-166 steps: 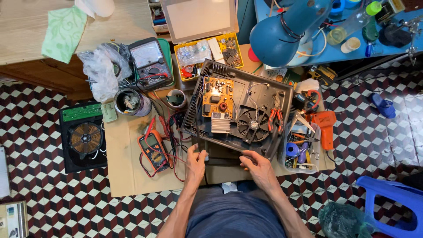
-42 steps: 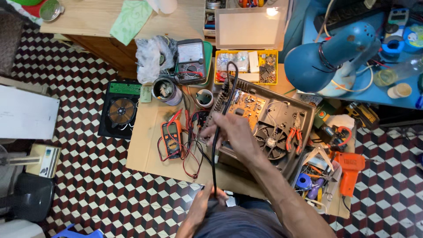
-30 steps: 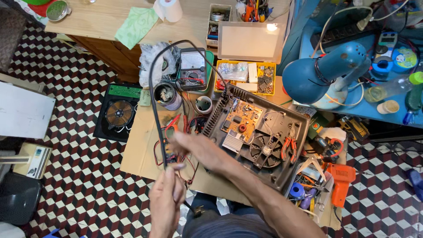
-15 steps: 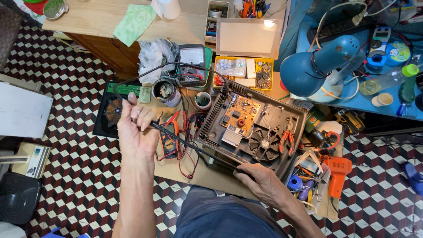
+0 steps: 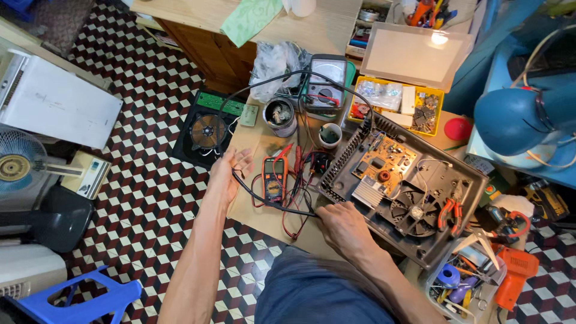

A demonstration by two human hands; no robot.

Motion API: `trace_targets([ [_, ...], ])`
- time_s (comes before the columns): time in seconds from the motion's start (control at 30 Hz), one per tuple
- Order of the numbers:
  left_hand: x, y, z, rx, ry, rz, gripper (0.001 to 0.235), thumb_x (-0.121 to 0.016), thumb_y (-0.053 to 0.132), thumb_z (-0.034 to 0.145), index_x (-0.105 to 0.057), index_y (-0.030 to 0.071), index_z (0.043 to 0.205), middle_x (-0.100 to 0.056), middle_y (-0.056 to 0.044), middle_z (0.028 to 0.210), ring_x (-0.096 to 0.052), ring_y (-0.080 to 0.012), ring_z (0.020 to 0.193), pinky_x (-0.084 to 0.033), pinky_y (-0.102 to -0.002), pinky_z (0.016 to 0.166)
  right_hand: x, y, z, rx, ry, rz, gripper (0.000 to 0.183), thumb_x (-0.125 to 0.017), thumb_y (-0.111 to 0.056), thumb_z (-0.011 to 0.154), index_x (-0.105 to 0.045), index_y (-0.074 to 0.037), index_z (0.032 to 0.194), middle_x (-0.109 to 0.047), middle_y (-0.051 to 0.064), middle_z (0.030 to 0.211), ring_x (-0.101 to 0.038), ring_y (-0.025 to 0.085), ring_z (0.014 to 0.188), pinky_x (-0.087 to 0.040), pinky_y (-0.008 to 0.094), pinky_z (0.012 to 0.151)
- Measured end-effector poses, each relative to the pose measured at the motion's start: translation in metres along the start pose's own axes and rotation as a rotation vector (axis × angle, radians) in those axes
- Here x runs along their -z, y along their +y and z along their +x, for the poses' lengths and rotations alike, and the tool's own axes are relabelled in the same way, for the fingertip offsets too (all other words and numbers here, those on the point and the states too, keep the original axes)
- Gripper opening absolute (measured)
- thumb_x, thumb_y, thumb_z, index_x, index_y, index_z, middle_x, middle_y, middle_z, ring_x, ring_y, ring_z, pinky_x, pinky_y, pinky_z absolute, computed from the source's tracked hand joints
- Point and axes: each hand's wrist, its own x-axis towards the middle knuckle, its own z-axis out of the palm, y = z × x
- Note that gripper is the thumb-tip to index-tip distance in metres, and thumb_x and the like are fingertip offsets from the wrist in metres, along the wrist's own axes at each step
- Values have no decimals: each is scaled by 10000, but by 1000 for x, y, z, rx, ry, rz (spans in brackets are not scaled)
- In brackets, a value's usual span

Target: The person uses a heat gun to apply heat to a green circuit board, then flips the board and places it into a metal chassis. The person then picks up a black fan and places it on the floor.

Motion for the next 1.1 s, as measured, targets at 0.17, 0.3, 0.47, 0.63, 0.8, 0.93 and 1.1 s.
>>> trace_targets([
  [0.17,72,-45,29,153,-6,19,345,-555,263,1033,-519,-23,1222,-628,-153,1102,-684,-269,964,-626,-474,878,-51,16,87,61,57,-200,91,-634,-121,822,-688,-77,879,-673,130,892,-644,308,962,-434,472,975],
  [0.3,97,-73,43,245,-45,211,316,-550,240,1003,-600,-10,1188,-708,-144,1097,-718,-238,971,-612,-399,858,-79,42,136,84,-13,-347,132,-628,-127,763,-691,-87,872,-663,99,906,-616,282,1007,-349,468,1148],
  [0.47,96,-87,68,262,-8,396,359,-536,287,996,-636,-49,1077,-766,-168,940,-739,-260,750,-654,-397,715,-89,42,160,143,57,-400,190,-635,-104,743,-695,-82,922,-654,93,971,-592,283,1115,-350,454,1143],
  [0.63,97,-80,68,381,-109,1197,433,-561,347,1006,-751,-34,928,-755,-128,780,-715,-221,608,-588,-328,638,-86,9,143,155,137,-247,289,-645,-92,786,-714,-45,1063,-670,149,1146,-558,351,1208,-378,496,1078],
  [0.8,122,-80,16,262,55,1006,348,-546,301,961,-775,42,918,-781,-89,744,-742,-186,616,-601,-308,606,-91,-22,117,76,-20,29,281,-718,-124,788,-709,-56,1061,-685,114,1169,-586,318,1193,-459,437,1043],
  [0.93,159,-91,-14,142,327,529,390,-550,326,991,-756,-5,995,-798,-130,821,-741,-181,677,-593,-318,624,-106,-28,104,-4,-171,168,307,-731,-150,833,-699,-57,1125,-692,111,1127,-618,303,1097,-505,400,953],
  [1.1,218,-91,0,-56,454,263,449,-590,192,917,-571,70,1348,-728,-134,1148,-723,-176,930,-569,-303,775,-118,-49,75,-47,-287,220,162,-672,-172,876,-727,-103,1012,-746,49,1101,-692,230,1060,-552,337,877],
])
